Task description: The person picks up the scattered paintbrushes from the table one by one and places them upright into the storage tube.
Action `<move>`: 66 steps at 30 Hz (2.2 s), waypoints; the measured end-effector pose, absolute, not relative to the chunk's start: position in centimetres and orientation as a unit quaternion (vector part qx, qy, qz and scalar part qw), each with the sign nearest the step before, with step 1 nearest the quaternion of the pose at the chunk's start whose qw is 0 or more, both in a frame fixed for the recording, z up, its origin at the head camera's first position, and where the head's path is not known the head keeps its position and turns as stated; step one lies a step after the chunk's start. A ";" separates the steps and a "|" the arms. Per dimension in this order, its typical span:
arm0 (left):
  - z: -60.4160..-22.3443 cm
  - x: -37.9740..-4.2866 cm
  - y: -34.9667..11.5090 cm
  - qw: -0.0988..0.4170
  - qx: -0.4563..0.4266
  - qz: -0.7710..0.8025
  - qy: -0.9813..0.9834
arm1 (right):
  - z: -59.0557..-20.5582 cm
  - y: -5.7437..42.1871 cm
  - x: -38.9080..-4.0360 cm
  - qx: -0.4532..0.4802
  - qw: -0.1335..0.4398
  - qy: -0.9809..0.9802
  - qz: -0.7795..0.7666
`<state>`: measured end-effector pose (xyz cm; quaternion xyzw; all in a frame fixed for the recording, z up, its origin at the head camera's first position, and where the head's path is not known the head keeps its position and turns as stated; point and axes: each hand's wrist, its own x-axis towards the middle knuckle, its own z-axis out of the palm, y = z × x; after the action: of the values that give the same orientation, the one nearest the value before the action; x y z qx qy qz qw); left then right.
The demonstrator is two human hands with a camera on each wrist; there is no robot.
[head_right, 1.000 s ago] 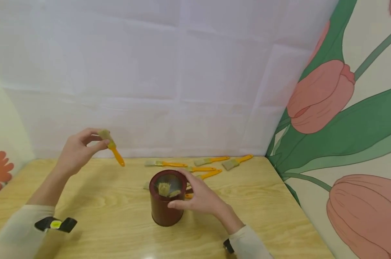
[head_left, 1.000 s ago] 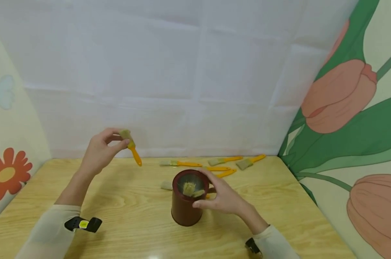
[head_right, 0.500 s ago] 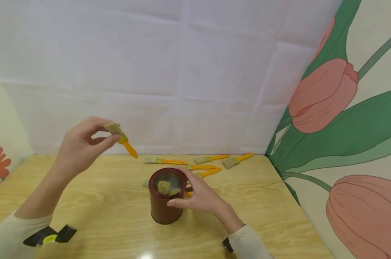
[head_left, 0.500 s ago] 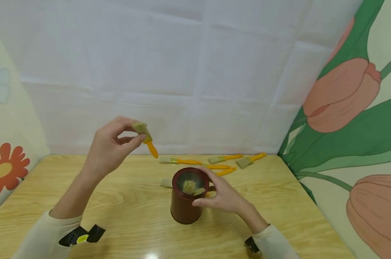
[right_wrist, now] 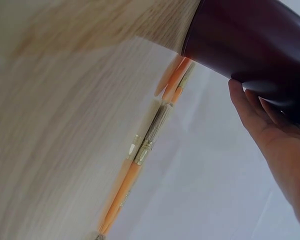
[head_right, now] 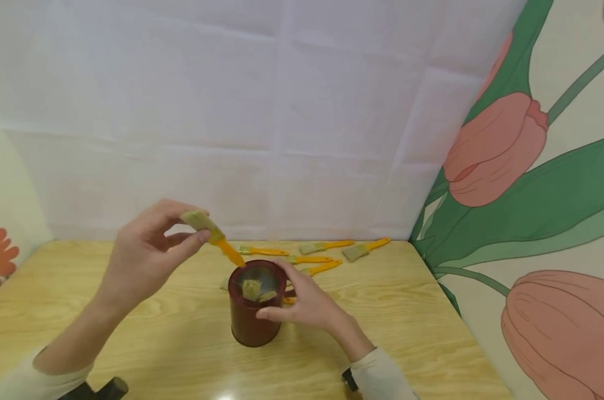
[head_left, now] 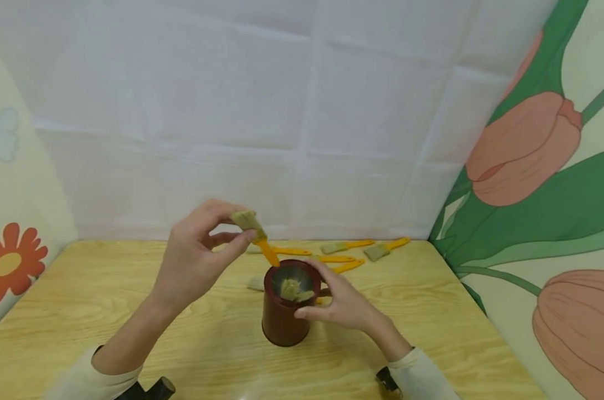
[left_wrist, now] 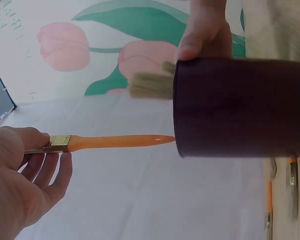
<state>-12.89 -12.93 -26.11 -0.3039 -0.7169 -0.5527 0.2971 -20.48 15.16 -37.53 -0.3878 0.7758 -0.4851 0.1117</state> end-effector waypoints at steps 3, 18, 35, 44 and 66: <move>-26.6 -12.6 -12.4 0.284 -0.309 -0.550 -0.722 | -37.6 15.0 -20.5 -0.391 0.118 0.769 -0.492; -29.1 -13.4 -11.1 0.181 -0.286 -0.501 -0.797 | -37.8 15.3 -20.4 -0.392 0.112 0.773 -0.485; -30.2 -14.2 -10.7 0.101 -0.311 -0.392 -0.860 | -37.7 15.2 -20.5 -0.391 0.116 0.773 -0.487; -30.4 -14.5 -10.7 0.065 -0.336 -0.300 -0.890 | -37.7 15.3 -20.4 -0.382 0.120 0.776 -0.487; -30.3 -15.2 -12.2 0.021 -0.333 -0.374 -0.865 | -37.5 15.2 -20.3 -0.387 0.127 0.774 -0.485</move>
<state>-15.22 -12.17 -30.32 -0.3326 -0.8654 -0.3743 0.0206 -20.32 15.24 -37.48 -0.3873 0.7738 -0.4849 0.1271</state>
